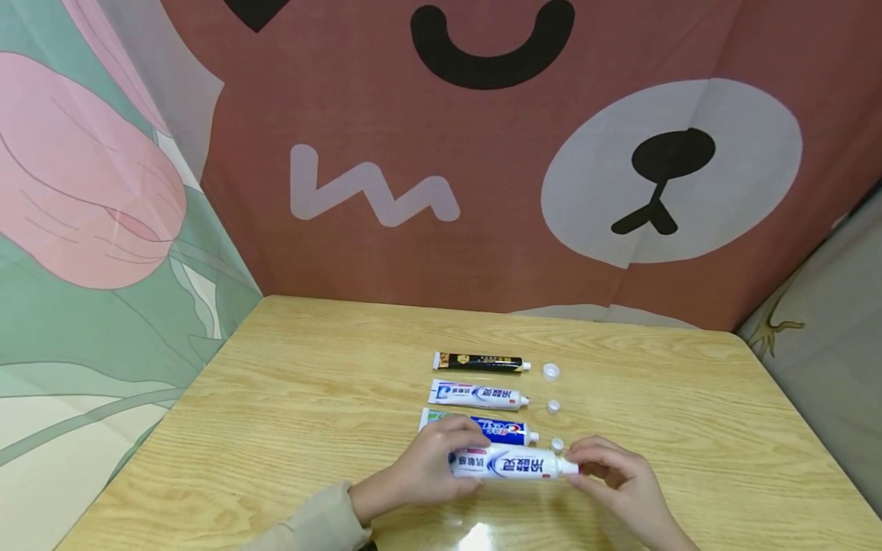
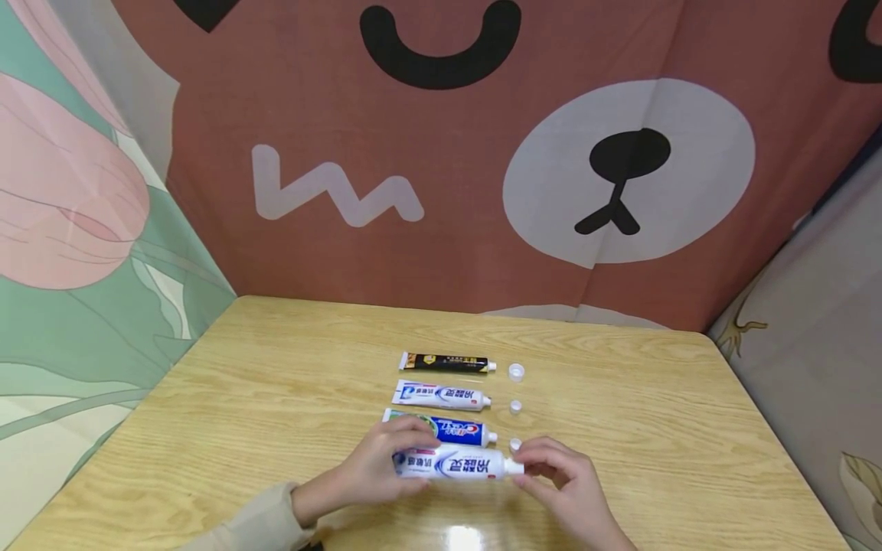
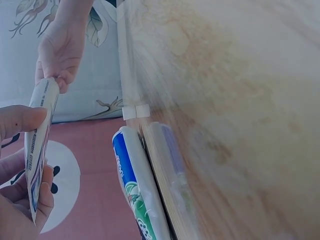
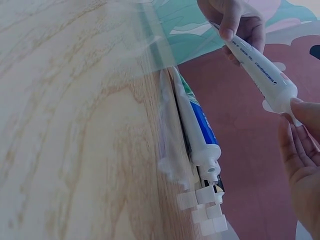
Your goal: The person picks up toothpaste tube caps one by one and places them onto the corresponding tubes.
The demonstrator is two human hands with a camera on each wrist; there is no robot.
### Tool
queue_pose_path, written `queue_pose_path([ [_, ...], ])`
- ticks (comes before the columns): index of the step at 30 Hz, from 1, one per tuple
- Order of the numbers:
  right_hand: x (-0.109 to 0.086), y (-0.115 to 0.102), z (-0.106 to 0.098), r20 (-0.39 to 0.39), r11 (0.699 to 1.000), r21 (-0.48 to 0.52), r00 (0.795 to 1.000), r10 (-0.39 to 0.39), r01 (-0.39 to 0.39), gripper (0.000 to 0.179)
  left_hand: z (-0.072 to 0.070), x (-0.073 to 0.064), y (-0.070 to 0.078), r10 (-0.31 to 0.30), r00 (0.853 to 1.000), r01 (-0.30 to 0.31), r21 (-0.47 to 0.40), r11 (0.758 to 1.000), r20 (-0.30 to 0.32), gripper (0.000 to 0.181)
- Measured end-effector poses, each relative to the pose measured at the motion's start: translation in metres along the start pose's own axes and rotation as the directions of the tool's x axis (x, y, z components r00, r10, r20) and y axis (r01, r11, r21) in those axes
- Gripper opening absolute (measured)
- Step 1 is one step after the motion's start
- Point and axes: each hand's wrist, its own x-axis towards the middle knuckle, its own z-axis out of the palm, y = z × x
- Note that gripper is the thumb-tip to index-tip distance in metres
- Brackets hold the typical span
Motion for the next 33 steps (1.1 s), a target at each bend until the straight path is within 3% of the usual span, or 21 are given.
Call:
queue_pose_path([
  [5, -0.0027, 0.0037, 0.0011, -0.012, 0.999, 0.046, 1.0, -0.002, 0.002, 0.039, -0.0005, 0.0001, 0.0001, 0.001, 1.0, -0.001, 0.0, 1.0, 0.006, 0.042],
  [22, -0.0027, 0.0041, 0.0015, -0.013, 0.999, 0.036, 1.0, 0.004, -0.003, 0.036, 0.0007, -0.0014, -0.0025, 0.04, 0.999, -0.04, 0.014, 0.999, -0.013, 0.041],
  [29, -0.0035, 0.0012, 0.0022, -0.044, 0.995, -0.061, 0.996, 0.079, -0.082, 0.033, 0.0017, -0.0026, -0.0034, 0.048, 0.999, -0.048, 0.018, 0.999, -0.021, 0.041],
  [33, -0.0027, 0.0031, -0.0001, -0.022, 0.999, -0.024, 0.999, 0.038, -0.038, 0.035, 0.002, -0.001, -0.0037, 0.053, 0.998, -0.053, 0.022, 0.998, -0.02, 0.042],
])
